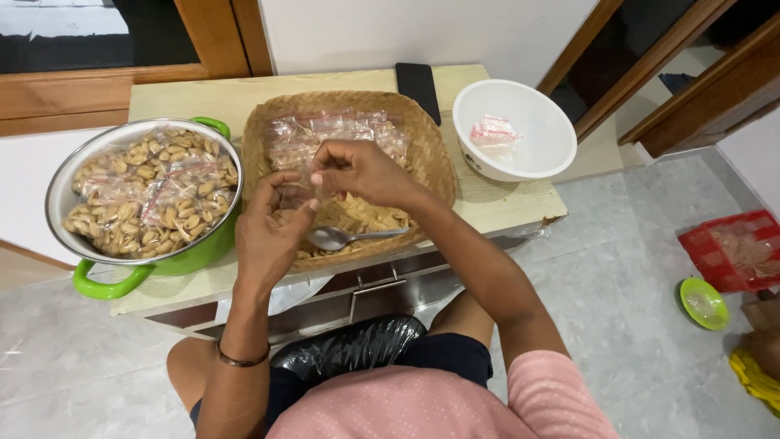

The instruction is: Packaging peanuts from a large pot into small individual plastic bags using a spoon.

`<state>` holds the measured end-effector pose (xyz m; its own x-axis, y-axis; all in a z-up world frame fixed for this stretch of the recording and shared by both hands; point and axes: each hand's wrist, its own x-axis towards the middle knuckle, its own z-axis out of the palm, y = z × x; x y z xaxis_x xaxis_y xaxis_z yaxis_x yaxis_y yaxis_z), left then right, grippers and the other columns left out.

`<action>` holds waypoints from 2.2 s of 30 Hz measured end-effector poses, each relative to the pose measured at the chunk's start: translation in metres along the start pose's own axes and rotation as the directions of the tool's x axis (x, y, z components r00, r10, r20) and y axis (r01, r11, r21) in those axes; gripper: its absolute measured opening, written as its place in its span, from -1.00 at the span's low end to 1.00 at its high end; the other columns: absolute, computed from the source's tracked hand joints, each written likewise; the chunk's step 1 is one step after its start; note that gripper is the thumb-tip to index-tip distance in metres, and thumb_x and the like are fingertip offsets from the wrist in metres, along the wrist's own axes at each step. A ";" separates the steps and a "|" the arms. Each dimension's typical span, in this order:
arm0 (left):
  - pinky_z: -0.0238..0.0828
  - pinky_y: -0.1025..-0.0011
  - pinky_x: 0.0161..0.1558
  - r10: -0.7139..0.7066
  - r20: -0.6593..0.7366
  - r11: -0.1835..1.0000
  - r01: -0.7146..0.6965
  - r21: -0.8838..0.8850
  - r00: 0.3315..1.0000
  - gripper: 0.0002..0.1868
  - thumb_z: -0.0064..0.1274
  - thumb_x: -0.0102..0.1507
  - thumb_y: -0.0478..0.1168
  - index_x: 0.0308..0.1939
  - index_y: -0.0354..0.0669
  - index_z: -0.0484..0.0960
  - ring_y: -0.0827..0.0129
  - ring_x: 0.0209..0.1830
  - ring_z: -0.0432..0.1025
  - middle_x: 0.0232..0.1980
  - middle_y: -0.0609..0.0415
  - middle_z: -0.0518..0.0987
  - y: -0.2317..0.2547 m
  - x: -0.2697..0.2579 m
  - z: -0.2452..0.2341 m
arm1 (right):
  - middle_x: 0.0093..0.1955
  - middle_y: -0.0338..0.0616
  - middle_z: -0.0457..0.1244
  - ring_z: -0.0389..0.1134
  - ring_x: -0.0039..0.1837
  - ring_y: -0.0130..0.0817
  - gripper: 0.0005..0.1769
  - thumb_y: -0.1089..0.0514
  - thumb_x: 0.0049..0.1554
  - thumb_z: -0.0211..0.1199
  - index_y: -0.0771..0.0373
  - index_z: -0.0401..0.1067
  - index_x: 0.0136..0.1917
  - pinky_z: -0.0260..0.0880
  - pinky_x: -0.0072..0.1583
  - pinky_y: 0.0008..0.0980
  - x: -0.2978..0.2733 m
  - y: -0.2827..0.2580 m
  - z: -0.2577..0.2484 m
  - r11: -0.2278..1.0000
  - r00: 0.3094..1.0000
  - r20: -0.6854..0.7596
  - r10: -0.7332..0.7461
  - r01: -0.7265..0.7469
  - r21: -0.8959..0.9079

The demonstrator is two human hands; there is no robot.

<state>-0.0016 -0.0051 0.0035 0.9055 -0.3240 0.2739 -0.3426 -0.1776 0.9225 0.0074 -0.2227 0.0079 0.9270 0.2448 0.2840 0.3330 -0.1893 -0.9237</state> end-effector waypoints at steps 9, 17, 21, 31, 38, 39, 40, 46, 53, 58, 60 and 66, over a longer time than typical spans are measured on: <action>0.43 0.38 -0.19 0.056 -0.033 0.994 -0.059 -0.089 0.998 -0.71 0.04 0.34 -0.39 0.14 -0.14 0.60 0.35 -0.32 0.53 -0.26 -0.05 0.69 0.000 0.002 0.006 | -0.33 -0.04 0.36 0.38 -0.39 -0.47 -0.88 0.21 0.23 0.30 0.32 0.49 -0.02 0.32 -0.40 -0.62 -0.008 0.013 -0.002 1.000 0.999 -0.046 -0.027 0.028 0.014; 0.38 0.19 0.05 0.080 -0.022 0.996 -0.079 0.029 0.997 -0.57 0.15 0.30 -0.25 0.27 0.00 0.53 0.11 -0.07 0.51 -0.07 -0.07 0.65 0.004 -0.001 0.004 | -0.37 -0.10 0.36 0.37 -0.34 -0.32 -0.88 0.11 0.22 0.31 0.17 0.51 -0.11 0.30 -0.25 -0.35 -0.019 -0.008 0.006 0.921 0.982 -0.184 -0.049 -0.027 -0.389; 0.15 -0.17 0.35 0.318 0.026 0.935 -0.318 0.155 0.948 -0.19 0.44 0.05 -0.25 0.35 -0.27 0.44 -0.35 0.38 0.28 0.36 -0.35 0.42 0.009 0.001 0.006 | -0.37 -0.18 0.37 0.37 -0.32 -0.25 -0.81 -0.01 0.24 0.28 0.09 0.48 -0.15 0.31 -0.18 -0.29 -0.021 -0.017 0.011 0.878 0.986 -0.168 0.008 -0.087 -0.470; -0.11 -0.03 0.40 0.519 0.060 0.759 -0.491 0.427 0.853 -0.22 0.43 0.04 -0.01 0.33 0.03 0.51 0.10 0.42 0.31 0.37 0.04 0.49 -0.059 0.011 0.019 | -0.32 0.00 0.37 0.46 -0.15 -0.02 -0.84 0.01 0.21 0.32 0.10 0.52 -0.11 0.39 -0.07 -0.15 -0.027 -0.007 0.032 0.840 0.975 -0.202 0.088 -0.181 -0.512; -0.21 -0.21 0.45 0.529 0.041 0.798 -0.513 0.316 0.848 -0.28 0.34 0.16 0.11 0.36 0.18 0.46 0.25 0.30 0.44 0.22 0.15 0.61 -0.059 0.009 0.026 | -0.34 0.03 0.31 0.40 -0.35 -0.26 -0.71 0.12 0.39 0.09 0.37 0.50 0.00 0.35 -0.33 -0.43 -0.045 0.015 0.020 0.986 0.971 -0.197 0.137 -0.152 -0.065; -0.21 -0.18 0.45 0.542 0.046 0.792 -0.529 0.305 0.839 -0.31 0.31 0.18 0.11 0.36 0.16 0.47 0.26 0.30 0.45 0.20 0.14 0.63 -0.059 0.010 0.026 | -0.32 0.02 0.31 0.40 -0.34 -0.27 -0.71 0.13 0.39 0.09 0.40 0.51 0.05 0.35 -0.32 -0.43 -0.046 0.017 0.019 0.983 0.967 -0.196 0.161 -0.174 -0.051; -0.21 -0.18 0.45 0.541 0.046 0.792 -0.527 0.308 0.840 -0.31 0.31 0.18 0.11 0.36 0.16 0.47 0.26 0.30 0.45 0.20 0.14 0.63 -0.063 0.010 0.028 | -0.32 0.02 0.31 0.40 -0.34 -0.27 -0.71 0.13 0.39 0.09 0.40 0.51 0.05 0.35 -0.32 -0.43 -0.047 0.018 0.020 0.984 0.968 -0.193 0.160 -0.173 -0.049; -0.19 -0.16 0.47 0.562 0.062 0.783 -0.555 0.282 0.825 -0.27 0.32 0.19 0.14 0.40 0.18 0.44 0.24 0.27 0.48 0.17 0.11 0.64 -0.067 0.012 0.030 | -0.38 -0.04 0.27 0.40 -0.36 -0.35 -0.83 0.22 0.29 0.19 0.39 0.49 0.02 0.32 -0.36 -0.55 -0.048 0.013 0.025 0.982 0.966 -0.174 0.189 -0.183 0.053; -0.21 -0.29 0.45 0.570 0.076 0.758 -0.559 0.335 0.818 -0.29 0.35 0.14 0.07 0.33 0.08 0.47 0.18 0.29 0.44 0.18 0.06 0.61 -0.044 0.002 0.024 | -0.41 -0.04 0.24 0.40 -0.37 -0.34 -0.93 0.31 0.19 0.29 0.39 0.47 -0.11 0.24 -0.40 -0.58 -0.048 0.019 0.025 0.986 0.953 -0.260 0.158 -0.167 -0.014; -0.22 -0.33 0.41 0.596 0.046 0.701 -0.548 0.456 0.801 -0.37 0.31 0.15 0.07 0.26 0.04 0.51 0.22 0.26 0.44 0.15 0.09 0.59 -0.041 0.002 0.026 | -0.43 0.00 0.25 0.39 -0.37 -0.34 -0.94 0.34 0.17 0.26 0.40 0.48 -0.14 0.20 -0.41 -0.56 -0.048 0.006 0.033 0.975 0.941 -0.301 0.155 -0.195 -0.107; -0.26 -0.37 0.41 0.608 0.051 0.689 -0.559 0.462 0.792 -0.35 0.32 0.11 0.11 0.21 0.00 0.52 0.22 0.25 0.44 0.14 0.08 0.59 -0.047 0.004 0.029 | -0.45 0.01 0.25 0.35 -0.41 -0.38 -0.92 0.33 0.16 0.30 0.40 0.48 -0.17 0.19 -0.42 -0.55 -0.048 0.010 0.032 0.976 0.942 -0.309 0.130 -0.176 -0.127; -0.25 -0.37 0.40 0.630 0.035 0.685 -0.577 0.444 0.775 -0.42 0.30 0.13 0.03 0.19 0.01 0.53 0.23 0.17 0.46 0.05 0.11 0.60 -0.050 0.004 0.027 | -0.42 0.02 0.29 0.36 -0.40 -0.42 -0.90 0.30 0.19 0.31 0.39 0.49 -0.16 0.21 -0.43 -0.58 -0.048 0.007 0.033 0.973 0.937 -0.337 0.093 -0.158 -0.171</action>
<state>0.0124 -0.0228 -0.0490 0.4773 -0.3962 0.7844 -0.8687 -0.3475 0.3531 -0.0405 -0.2041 -0.0202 0.9576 -0.1083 0.2670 0.2071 -0.3854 -0.8992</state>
